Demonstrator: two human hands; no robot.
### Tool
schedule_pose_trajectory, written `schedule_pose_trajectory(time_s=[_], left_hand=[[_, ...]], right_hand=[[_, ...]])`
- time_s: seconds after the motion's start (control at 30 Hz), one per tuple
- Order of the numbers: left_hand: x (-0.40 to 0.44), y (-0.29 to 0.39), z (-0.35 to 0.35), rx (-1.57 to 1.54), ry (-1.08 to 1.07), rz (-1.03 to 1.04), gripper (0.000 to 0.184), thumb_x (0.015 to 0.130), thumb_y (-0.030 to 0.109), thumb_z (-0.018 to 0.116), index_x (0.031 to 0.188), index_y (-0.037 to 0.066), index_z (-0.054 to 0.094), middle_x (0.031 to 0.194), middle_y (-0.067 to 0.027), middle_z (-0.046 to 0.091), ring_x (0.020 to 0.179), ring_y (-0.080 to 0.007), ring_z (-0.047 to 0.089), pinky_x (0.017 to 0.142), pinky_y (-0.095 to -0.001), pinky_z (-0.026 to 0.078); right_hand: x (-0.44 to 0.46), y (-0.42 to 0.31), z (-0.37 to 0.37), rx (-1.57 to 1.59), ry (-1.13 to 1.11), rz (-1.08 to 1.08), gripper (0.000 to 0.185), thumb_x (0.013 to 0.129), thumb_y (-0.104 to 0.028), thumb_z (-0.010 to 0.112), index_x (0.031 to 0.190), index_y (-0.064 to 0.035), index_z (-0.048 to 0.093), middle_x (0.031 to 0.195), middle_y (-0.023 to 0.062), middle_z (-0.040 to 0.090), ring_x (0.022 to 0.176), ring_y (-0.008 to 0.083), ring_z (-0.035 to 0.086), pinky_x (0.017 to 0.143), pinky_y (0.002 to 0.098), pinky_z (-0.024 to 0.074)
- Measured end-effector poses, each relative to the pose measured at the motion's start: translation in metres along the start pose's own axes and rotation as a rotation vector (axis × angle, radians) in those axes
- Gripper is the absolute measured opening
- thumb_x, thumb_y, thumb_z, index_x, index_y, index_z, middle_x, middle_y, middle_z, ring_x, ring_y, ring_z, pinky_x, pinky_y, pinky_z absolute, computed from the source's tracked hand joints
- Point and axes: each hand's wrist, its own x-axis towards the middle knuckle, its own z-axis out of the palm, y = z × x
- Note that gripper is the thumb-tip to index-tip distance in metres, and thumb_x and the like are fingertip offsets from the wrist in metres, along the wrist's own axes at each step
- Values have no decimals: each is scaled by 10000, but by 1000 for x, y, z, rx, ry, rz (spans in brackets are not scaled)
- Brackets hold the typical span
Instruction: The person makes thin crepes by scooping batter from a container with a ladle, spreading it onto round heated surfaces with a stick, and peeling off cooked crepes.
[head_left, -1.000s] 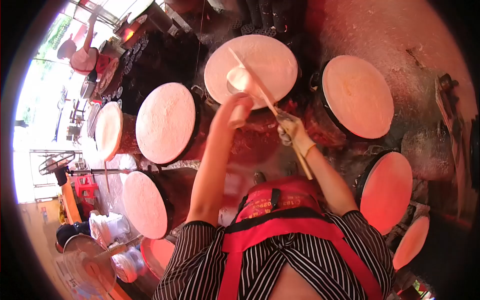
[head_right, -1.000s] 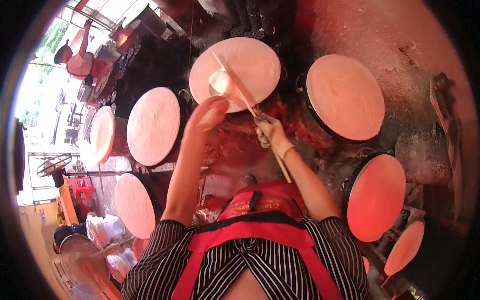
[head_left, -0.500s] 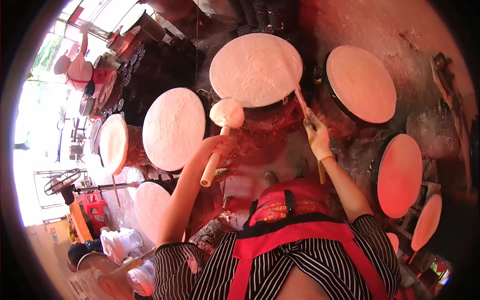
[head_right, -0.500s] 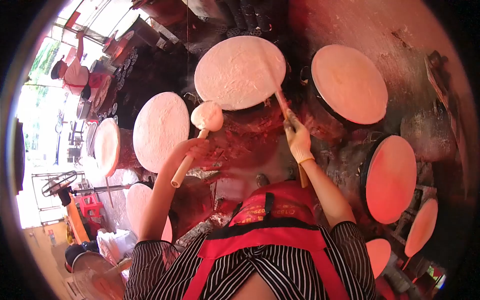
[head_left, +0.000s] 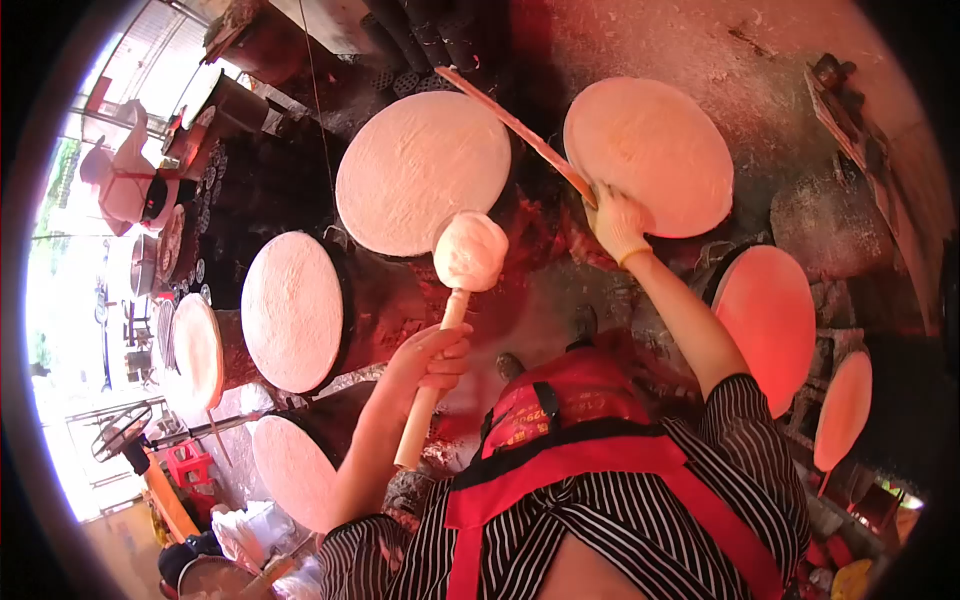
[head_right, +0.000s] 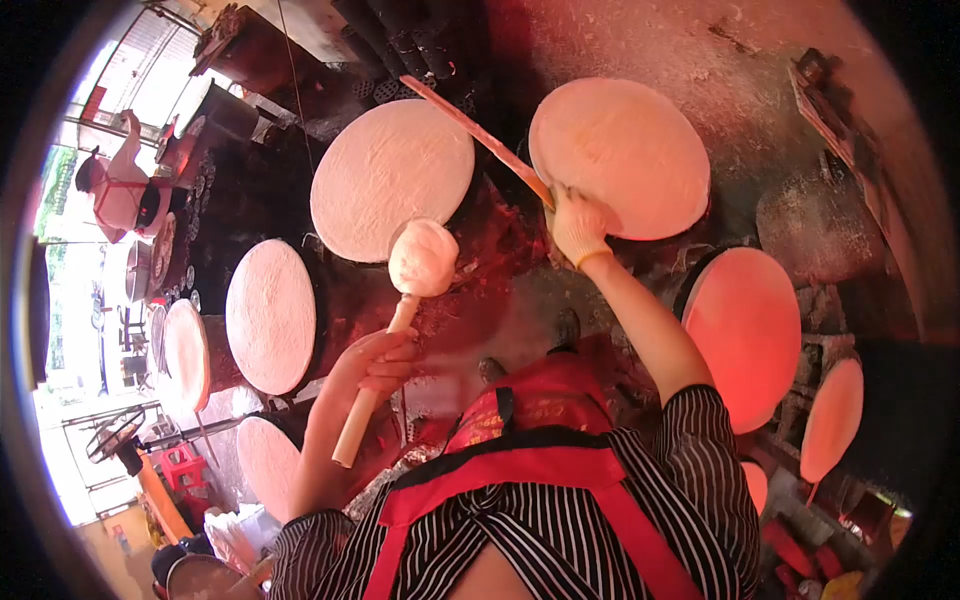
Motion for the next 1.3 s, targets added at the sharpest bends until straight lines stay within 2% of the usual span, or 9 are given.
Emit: schedule_pose_trajectory(time_s=[0.37,0.57,0.67,0.77,0.93,1.07,1.17,1.23,1.3], left_hand=[[80,-3,89,-75,35,30,114,1001,100,520,1071,12,498,728,4,443,498,-23,365,368,-155,266],[113,34,119,90,3,-96,92,992,98,535,1042,25,508,721,16,441,508,-22,367,369,-154,264],[132,53,143,133,-54,-159,45,991,74,522,1003,38,497,714,18,436,502,-27,365,364,-150,267],[149,63,176,64,-94,-230,63,1003,70,497,1017,10,490,715,4,423,505,-41,360,363,-157,275],[169,67,234,-274,-316,-444,199,1065,129,289,1098,-16,421,780,-39,405,614,-131,414,522,-260,400],[177,40,298,-213,-342,-441,195,1053,137,287,1070,-22,398,768,-65,429,563,-140,421,517,-279,420],[195,29,332,-79,-367,-299,484,1051,143,258,1493,-49,217,963,-94,499,620,-103,434,523,-253,422],[199,12,365,-187,-264,-381,454,1029,128,307,1441,-58,339,984,-46,530,636,-81,434,538,-227,393],[235,40,343,168,-368,-152,493,1047,184,318,1477,-48,250,835,-40,435,639,-99,434,529,-244,428]], right_hand=[[101,60,1,23,4,-9,183,815,-269,664,872,-95,671,804,181,680,756,394,662,711,494,518],[124,201,-177,135,193,517,337,892,-319,632,930,8,703,757,216,678,706,289,676,630,430,482],[36,301,-326,461,701,487,299,881,-301,651,1062,-73,714,770,-84,500,633,90,400,539,280,326],[-97,369,-495,574,853,637,374,920,-216,641,1243,-28,643,1059,18,663,875,103,606,787,232,494],[-340,364,-633,580,1238,776,490,898,-314,669,1288,-26,601,1119,64,638,934,177,617,782,306,514],[-508,424,-628,590,1471,981,457,881,-370,676,1193,-41,626,997,34,623,804,211,589,681,341,490],[-573,478,-577,741,1628,1069,398,922,-368,638,1154,-45,616,928,28,612,759,211,573,652,367,478],[-651,557,-524,745,1779,1073,329,937,-292,644,1128,-25,621,915,32,611,769,207,573,611,382,479],[-669,562,-467,788,1918,1165,256,908,-340,683,872,-89,652,638,4,529,507,190,464,479,319,378]])
